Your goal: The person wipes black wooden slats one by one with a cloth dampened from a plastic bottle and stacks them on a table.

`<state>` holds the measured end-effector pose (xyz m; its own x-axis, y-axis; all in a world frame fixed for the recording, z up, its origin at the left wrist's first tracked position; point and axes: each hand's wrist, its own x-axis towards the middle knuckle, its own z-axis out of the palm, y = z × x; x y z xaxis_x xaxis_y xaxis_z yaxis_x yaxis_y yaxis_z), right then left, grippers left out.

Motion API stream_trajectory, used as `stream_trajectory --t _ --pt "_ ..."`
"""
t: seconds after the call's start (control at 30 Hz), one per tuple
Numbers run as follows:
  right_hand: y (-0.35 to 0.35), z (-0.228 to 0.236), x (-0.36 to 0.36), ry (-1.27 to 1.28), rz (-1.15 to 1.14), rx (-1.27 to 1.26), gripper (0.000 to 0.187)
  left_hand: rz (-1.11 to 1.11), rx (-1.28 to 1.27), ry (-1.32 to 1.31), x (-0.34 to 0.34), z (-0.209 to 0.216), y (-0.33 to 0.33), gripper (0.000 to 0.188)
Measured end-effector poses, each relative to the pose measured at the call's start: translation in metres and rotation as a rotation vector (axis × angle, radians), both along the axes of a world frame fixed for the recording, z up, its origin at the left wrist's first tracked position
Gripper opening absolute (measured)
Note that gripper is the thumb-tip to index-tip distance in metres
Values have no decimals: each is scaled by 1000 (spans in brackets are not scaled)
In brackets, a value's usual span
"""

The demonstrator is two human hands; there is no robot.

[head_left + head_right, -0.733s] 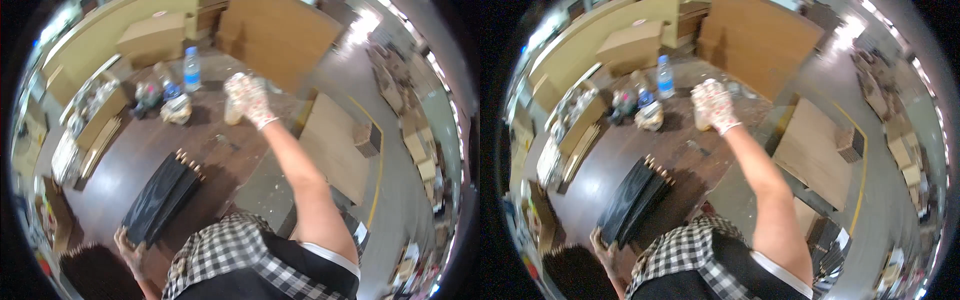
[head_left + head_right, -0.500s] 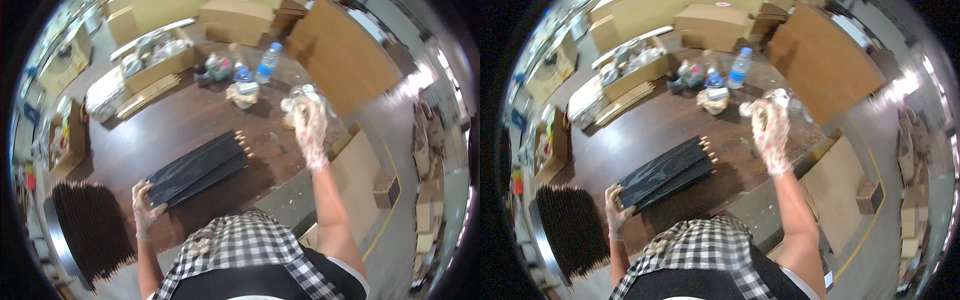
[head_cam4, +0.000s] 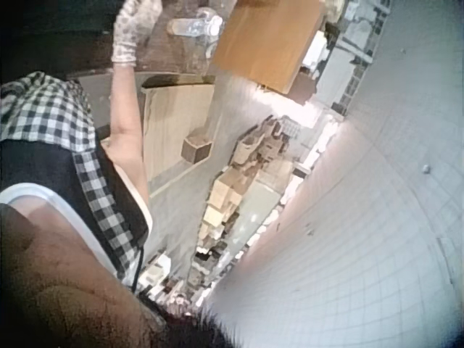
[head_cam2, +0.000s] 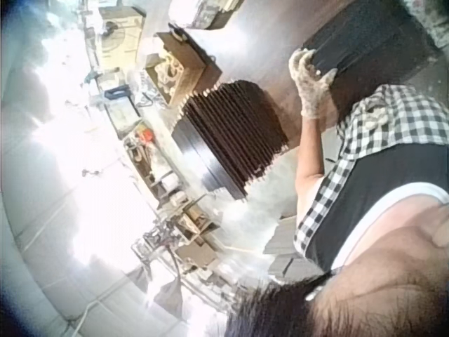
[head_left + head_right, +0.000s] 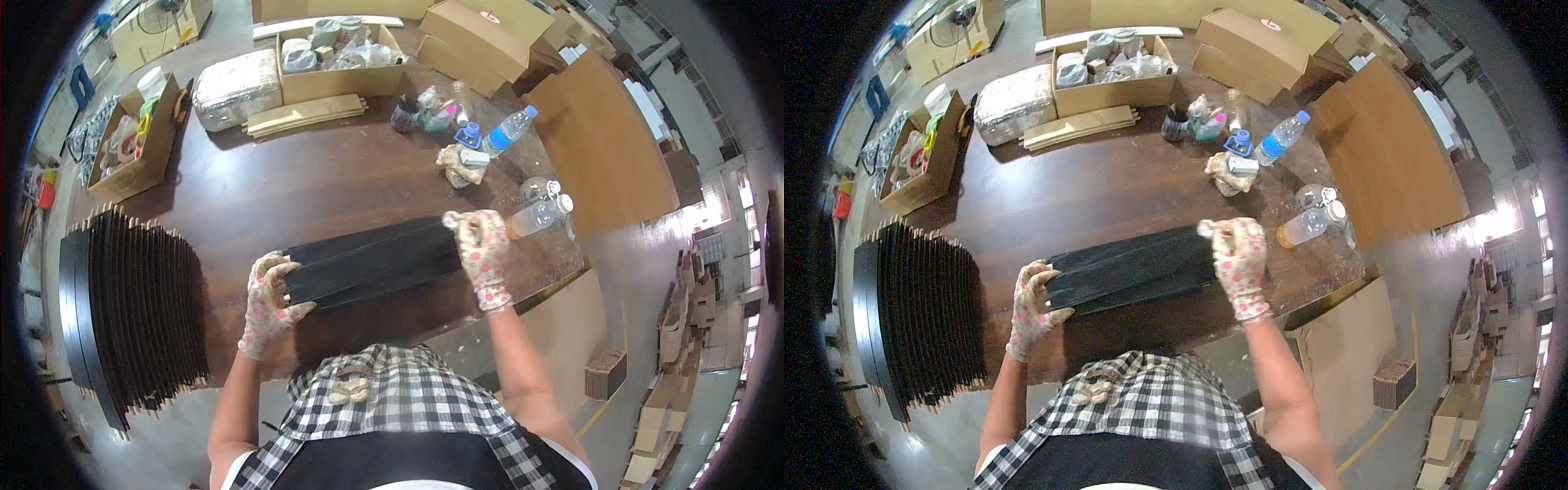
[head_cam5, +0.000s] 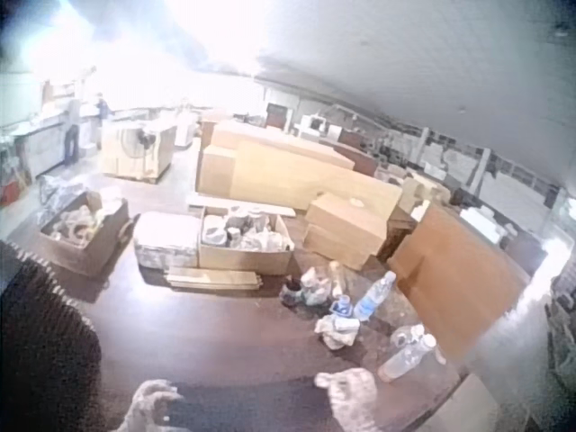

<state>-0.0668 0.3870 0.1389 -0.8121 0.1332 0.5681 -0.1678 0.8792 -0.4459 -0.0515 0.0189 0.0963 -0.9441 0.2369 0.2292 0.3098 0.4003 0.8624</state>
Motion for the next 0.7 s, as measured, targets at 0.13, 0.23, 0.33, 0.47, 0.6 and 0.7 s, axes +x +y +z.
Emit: stream_trajectory --t 0.13,0.23,0.33,0.47,0.6,0.7 --pt "-25 -14 8 94 41 392 6 -6 37 -62 1 3 3 64" --pt "-5 -7 -3 -7 -22 292 8 -21 0 11 -1 1 0 66" --pt "-59 -7 7 37 110 407 6 -37 22 -34 -1 -5 -2 65" --pt "-67 -6 13 15 291 311 9 9 54 5 1 -5 -4 62" --pt "-77 0 15 -68 350 262 14 -46 38 -30 -4 -5 2 64" --pt "-124 -1 24 -34 501 196 12 -41 112 -58 -1 1 2 64"
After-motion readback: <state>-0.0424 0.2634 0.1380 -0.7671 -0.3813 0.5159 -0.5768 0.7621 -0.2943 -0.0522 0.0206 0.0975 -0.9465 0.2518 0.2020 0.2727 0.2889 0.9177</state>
